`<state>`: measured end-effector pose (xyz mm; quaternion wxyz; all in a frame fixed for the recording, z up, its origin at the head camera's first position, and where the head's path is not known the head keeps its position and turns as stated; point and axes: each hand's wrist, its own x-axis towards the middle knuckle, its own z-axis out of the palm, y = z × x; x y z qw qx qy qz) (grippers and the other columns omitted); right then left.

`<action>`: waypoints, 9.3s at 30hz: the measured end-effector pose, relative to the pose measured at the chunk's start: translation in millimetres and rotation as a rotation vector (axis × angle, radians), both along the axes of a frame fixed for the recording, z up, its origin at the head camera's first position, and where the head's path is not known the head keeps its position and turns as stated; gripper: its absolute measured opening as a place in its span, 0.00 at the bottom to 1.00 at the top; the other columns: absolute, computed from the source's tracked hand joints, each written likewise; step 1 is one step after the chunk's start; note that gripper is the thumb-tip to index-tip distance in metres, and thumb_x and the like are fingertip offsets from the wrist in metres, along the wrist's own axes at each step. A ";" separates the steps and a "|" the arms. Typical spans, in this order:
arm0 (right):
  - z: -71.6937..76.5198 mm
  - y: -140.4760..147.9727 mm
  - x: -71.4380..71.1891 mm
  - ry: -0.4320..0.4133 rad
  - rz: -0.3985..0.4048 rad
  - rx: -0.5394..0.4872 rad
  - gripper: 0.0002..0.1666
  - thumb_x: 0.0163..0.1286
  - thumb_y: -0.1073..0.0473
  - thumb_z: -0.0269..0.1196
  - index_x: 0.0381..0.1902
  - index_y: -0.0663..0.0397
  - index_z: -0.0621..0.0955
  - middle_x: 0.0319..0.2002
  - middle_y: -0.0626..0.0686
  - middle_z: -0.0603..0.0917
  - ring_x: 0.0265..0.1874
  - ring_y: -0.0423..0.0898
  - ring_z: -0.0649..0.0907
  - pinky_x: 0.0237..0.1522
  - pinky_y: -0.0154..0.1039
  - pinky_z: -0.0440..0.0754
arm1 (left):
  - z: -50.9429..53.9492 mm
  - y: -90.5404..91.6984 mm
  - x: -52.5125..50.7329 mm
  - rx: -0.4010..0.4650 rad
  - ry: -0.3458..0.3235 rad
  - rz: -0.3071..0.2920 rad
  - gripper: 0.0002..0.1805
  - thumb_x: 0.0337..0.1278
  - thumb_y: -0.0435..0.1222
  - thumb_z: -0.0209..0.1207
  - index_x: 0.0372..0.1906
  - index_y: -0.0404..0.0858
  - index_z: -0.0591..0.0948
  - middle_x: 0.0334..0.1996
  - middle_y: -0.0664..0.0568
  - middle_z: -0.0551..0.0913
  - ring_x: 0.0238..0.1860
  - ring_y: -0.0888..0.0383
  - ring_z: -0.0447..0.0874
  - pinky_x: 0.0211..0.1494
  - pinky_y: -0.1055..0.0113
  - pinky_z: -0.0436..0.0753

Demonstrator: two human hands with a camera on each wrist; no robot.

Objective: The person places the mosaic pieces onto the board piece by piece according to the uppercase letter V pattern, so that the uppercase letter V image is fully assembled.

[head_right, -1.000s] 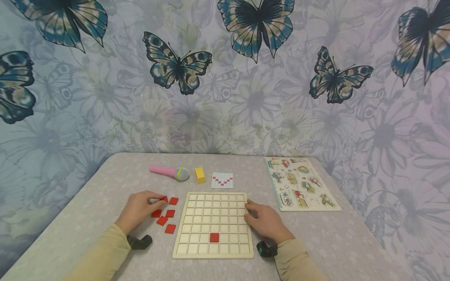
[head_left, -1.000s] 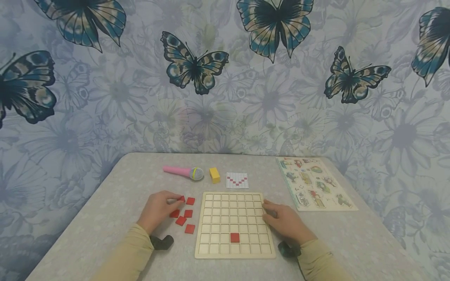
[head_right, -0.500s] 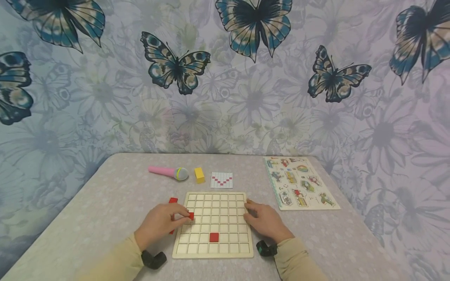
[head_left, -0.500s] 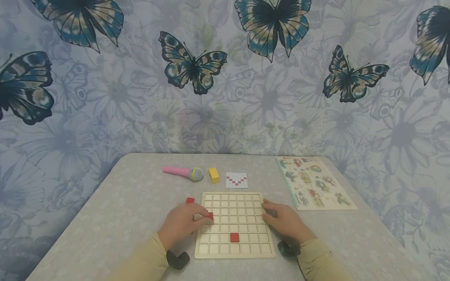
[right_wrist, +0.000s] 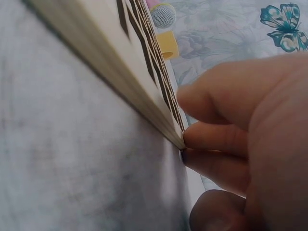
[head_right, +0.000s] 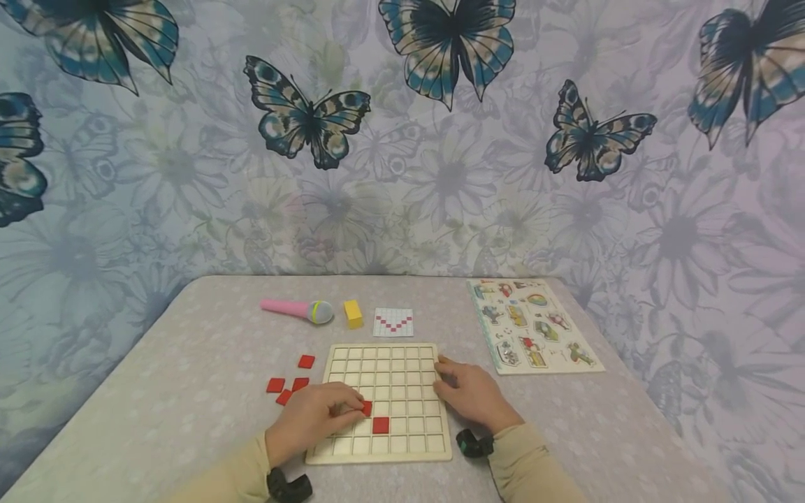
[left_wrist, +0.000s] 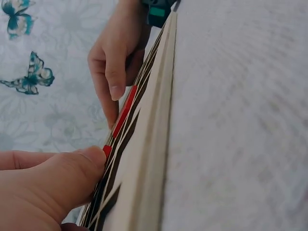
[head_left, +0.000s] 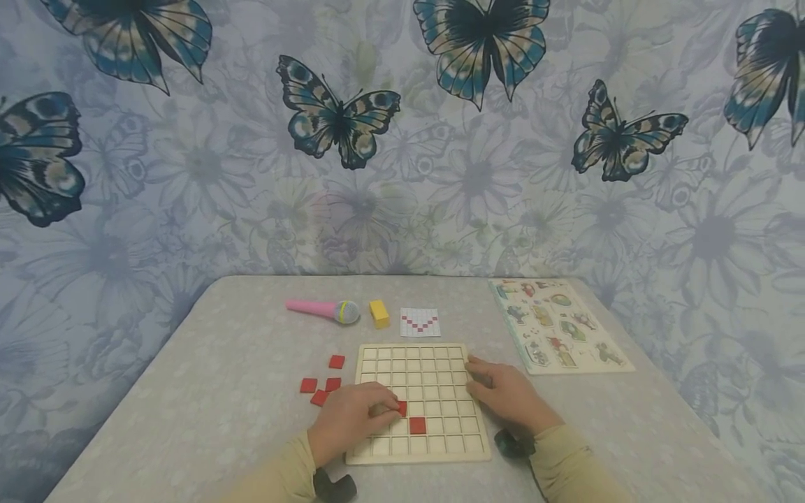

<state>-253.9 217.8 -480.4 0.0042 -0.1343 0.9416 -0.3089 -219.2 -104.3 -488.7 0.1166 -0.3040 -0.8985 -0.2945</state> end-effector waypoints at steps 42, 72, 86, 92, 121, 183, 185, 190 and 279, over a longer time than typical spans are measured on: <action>-4.7 -5.2 -3.9 0.065 -0.015 0.033 0.24 0.71 0.54 0.66 0.64 0.51 0.83 0.69 0.47 0.78 0.71 0.57 0.75 0.71 0.57 0.69 | 1.0 4.9 -4.7 -0.004 -0.140 0.033 0.02 0.57 0.49 0.72 0.36 0.61 0.92 0.36 0.77 0.82 0.39 0.73 0.81 0.43 0.71 0.81; -4.2 -4.0 -2.7 0.041 -0.023 0.020 0.25 0.71 0.54 0.67 0.64 0.51 0.82 0.69 0.46 0.78 0.71 0.56 0.74 0.71 0.56 0.68 | 13.2 -58.2 -40.3 0.258 -0.206 0.577 0.15 0.63 0.45 0.67 0.53 0.47 0.87 0.40 0.52 0.91 0.37 0.54 0.89 0.42 0.55 0.84; -2.1 -5.3 -1.4 0.030 -0.011 0.022 0.25 0.71 0.54 0.66 0.64 0.50 0.82 0.69 0.46 0.78 0.72 0.56 0.73 0.72 0.57 0.67 | -1.9 -66.4 -46.4 0.096 -0.254 0.639 0.21 0.56 0.48 0.70 0.54 0.48 0.86 0.50 0.54 0.88 0.48 0.53 0.85 0.45 0.53 0.81; -4.7 -4.0 -2.6 0.054 -0.006 0.028 0.24 0.71 0.55 0.67 0.64 0.51 0.82 0.69 0.46 0.78 0.71 0.56 0.74 0.72 0.57 0.67 | -2.7 -66.0 -48.7 0.084 -0.250 0.643 0.18 0.56 0.47 0.70 0.52 0.51 0.87 0.49 0.55 0.88 0.42 0.56 0.83 0.38 0.59 0.78; -3.1 -3.5 -2.0 0.050 -0.010 0.012 0.24 0.71 0.55 0.67 0.63 0.51 0.83 0.69 0.46 0.79 0.71 0.56 0.74 0.72 0.57 0.67 | 3.8 -54.3 -42.8 0.149 -0.180 0.519 0.15 0.58 0.47 0.69 0.51 0.58 0.88 0.51 0.60 0.86 0.40 0.62 0.83 0.43 0.62 0.79; -1.9 -4.7 -0.7 0.029 -0.022 -0.032 0.24 0.70 0.56 0.67 0.63 0.52 0.83 0.69 0.46 0.78 0.72 0.55 0.74 0.72 0.56 0.67 | 3.9 -30.5 -26.3 -0.018 -0.158 0.090 0.05 0.59 0.43 0.71 0.38 0.58 0.92 0.39 0.75 0.84 0.41 0.70 0.82 0.41 0.71 0.77; -1.6 -5.0 -0.8 0.031 -0.028 -0.024 0.25 0.70 0.55 0.67 0.63 0.51 0.83 0.69 0.46 0.78 0.71 0.55 0.74 0.72 0.55 0.67 | 4.4 -30.3 -26.4 -0.026 -0.151 0.092 0.05 0.59 0.43 0.71 0.38 0.59 0.92 0.39 0.75 0.84 0.41 0.70 0.82 0.41 0.71 0.77; -0.6 -6.1 -0.7 0.027 -0.034 -0.026 0.25 0.69 0.56 0.68 0.63 0.51 0.83 0.69 0.46 0.78 0.71 0.57 0.74 0.72 0.57 0.68 | 5.8 -30.0 -26.4 -0.025 -0.164 0.101 0.05 0.59 0.42 0.72 0.38 0.58 0.92 0.38 0.75 0.84 0.40 0.70 0.82 0.40 0.71 0.76; -3.2 -5.3 -1.8 0.011 -0.028 0.006 0.27 0.69 0.54 0.66 0.65 0.50 0.82 0.70 0.46 0.77 0.72 0.57 0.73 0.71 0.56 0.69 | 0.6 -142.4 -33.1 0.059 -0.292 0.377 0.13 0.56 0.44 0.74 0.47 0.51 0.90 0.49 0.57 0.90 0.49 0.57 0.84 0.50 0.57 0.81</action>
